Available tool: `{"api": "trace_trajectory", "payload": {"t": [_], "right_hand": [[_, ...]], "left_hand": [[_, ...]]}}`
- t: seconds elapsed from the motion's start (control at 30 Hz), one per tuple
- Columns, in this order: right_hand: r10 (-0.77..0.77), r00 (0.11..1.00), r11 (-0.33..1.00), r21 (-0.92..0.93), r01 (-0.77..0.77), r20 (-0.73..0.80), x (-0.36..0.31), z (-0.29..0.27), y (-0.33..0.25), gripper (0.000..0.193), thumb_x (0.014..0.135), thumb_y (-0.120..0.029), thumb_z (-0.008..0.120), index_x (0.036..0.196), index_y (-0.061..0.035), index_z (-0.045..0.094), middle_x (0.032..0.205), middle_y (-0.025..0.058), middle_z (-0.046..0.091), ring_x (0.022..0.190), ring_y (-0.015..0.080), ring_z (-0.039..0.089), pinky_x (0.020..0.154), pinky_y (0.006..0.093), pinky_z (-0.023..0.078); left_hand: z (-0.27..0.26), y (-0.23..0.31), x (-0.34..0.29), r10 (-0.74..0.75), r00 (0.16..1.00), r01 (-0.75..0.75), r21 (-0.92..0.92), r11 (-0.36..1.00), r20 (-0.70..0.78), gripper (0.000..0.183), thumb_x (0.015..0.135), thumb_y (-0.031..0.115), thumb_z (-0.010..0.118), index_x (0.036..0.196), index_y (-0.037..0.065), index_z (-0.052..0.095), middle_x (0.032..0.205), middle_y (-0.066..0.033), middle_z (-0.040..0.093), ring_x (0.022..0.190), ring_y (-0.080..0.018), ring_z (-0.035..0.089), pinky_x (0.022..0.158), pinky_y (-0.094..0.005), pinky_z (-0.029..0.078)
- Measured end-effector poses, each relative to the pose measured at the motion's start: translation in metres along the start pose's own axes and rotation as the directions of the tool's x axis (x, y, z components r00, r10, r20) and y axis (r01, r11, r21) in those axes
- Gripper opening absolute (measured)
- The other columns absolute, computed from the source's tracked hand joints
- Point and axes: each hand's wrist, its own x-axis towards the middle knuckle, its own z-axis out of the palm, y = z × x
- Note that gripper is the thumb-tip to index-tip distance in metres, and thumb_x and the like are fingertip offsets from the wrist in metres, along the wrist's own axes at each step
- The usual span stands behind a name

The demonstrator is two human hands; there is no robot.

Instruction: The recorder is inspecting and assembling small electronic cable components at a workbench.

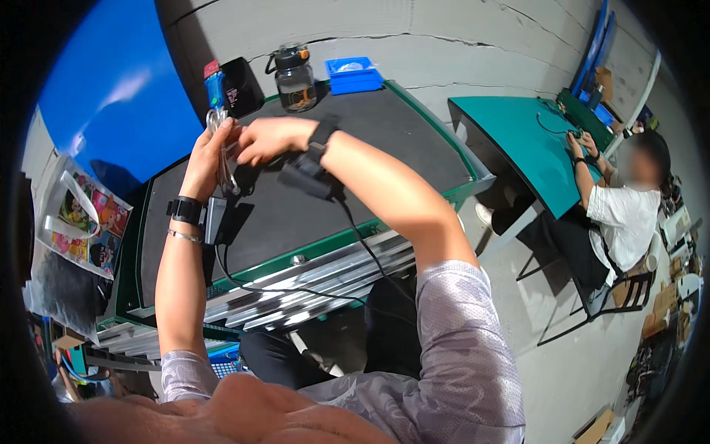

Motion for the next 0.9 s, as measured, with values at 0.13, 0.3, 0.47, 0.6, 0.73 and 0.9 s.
{"api": "trace_trajectory", "payload": {"t": [0.13, 0.3, 0.47, 0.6, 0.73, 0.9], "right_hand": [[0.217, 0.928, 0.868, 0.494, -0.041, -0.304, -0.015, -0.014, 0.017, 0.029, 0.099, -0.029, 0.055, 0.113, -0.0060, 0.066, 0.105, 0.0042, 0.068, 0.086, 0.0084, 0.065, 0.072, 0.0214, 0.049], [0.211, 0.890, 0.657, 0.733, 0.178, -0.405, -0.022, -0.018, 0.020, 0.044, 0.099, -0.046, 0.052, 0.123, -0.0096, 0.058, 0.111, 0.0042, 0.065, 0.089, 0.0097, 0.062, 0.077, 0.0233, 0.048], [0.177, 0.879, 0.558, 0.781, 0.280, -0.442, -0.022, -0.015, 0.018, 0.047, 0.098, -0.051, 0.052, 0.121, -0.0099, 0.058, 0.104, 0.0021, 0.063, 0.084, 0.0098, 0.059, 0.076, 0.0245, 0.047], [0.131, 0.847, 0.526, 0.760, 0.381, -0.515, -0.025, -0.016, 0.013, 0.043, 0.101, -0.044, 0.049, 0.121, -0.0073, 0.059, 0.099, 0.0012, 0.063, 0.079, 0.0079, 0.056, 0.074, 0.0231, 0.047], [0.112, 0.861, 0.452, 0.797, 0.401, -0.497, -0.026, -0.012, 0.005, 0.045, 0.100, -0.044, 0.051, 0.122, -0.0054, 0.058, 0.100, 0.0035, 0.063, 0.074, 0.0061, 0.053, 0.070, 0.0206, 0.047], [0.065, 0.898, 0.617, 0.725, 0.307, -0.435, -0.022, -0.001, -0.001, 0.044, 0.097, -0.043, 0.058, 0.118, -0.0043, 0.060, 0.100, 0.0019, 0.063, 0.075, 0.0052, 0.054, 0.073, 0.0196, 0.047]], "left_hand": [[-0.005, 0.002, 0.004, -0.003, 1.000, 0.007, 0.259, 0.966, -0.016, 0.025, 0.092, 0.033, 0.067, 0.097, 0.009, 0.059, 0.087, -0.0020, 0.065, 0.078, -0.0103, 0.061, 0.072, -0.0256, 0.047], [0.007, 0.001, -0.002, -0.015, 0.998, -0.006, 0.338, 0.941, 0.060, 0.027, 0.089, 0.030, 0.072, 0.097, 0.008, 0.060, 0.075, 0.0054, 0.054, 0.062, -0.0046, 0.047, 0.058, -0.0202, 0.037], [0.017, 0.008, -0.012, -0.030, 0.982, -0.064, 0.476, 0.877, 0.187, 0.031, 0.090, 0.034, 0.069, 0.098, 0.006, 0.060, 0.075, 0.0064, 0.049, 0.066, -0.0041, 0.042, 0.060, -0.0204, 0.035], [0.023, 0.010, -0.015, -0.047, 0.978, -0.042, 0.412, 0.910, 0.203, 0.035, 0.091, 0.035, 0.068, 0.102, 0.003, 0.060, 0.078, 0.0038, 0.051, 0.069, -0.0060, 0.046, 0.064, -0.0226, 0.041], [0.022, 0.006, -0.015, 0.047, 0.989, -0.097, 0.377, 0.921, 0.141, 0.038, 0.087, 0.027, 0.074, 0.111, 0.001, 0.061, 0.079, 0.0024, 0.055, 0.067, -0.0062, 0.049, 0.061, -0.0223, 0.041], [0.015, 0.002, -0.012, 0.089, 0.990, -0.126, 0.415, 0.901, 0.108, 0.041, 0.087, 0.027, 0.074, 0.116, 0.001, 0.060, 0.082, 0.0023, 0.058, 0.068, -0.0055, 0.050, 0.061, -0.0216, 0.042]]}}
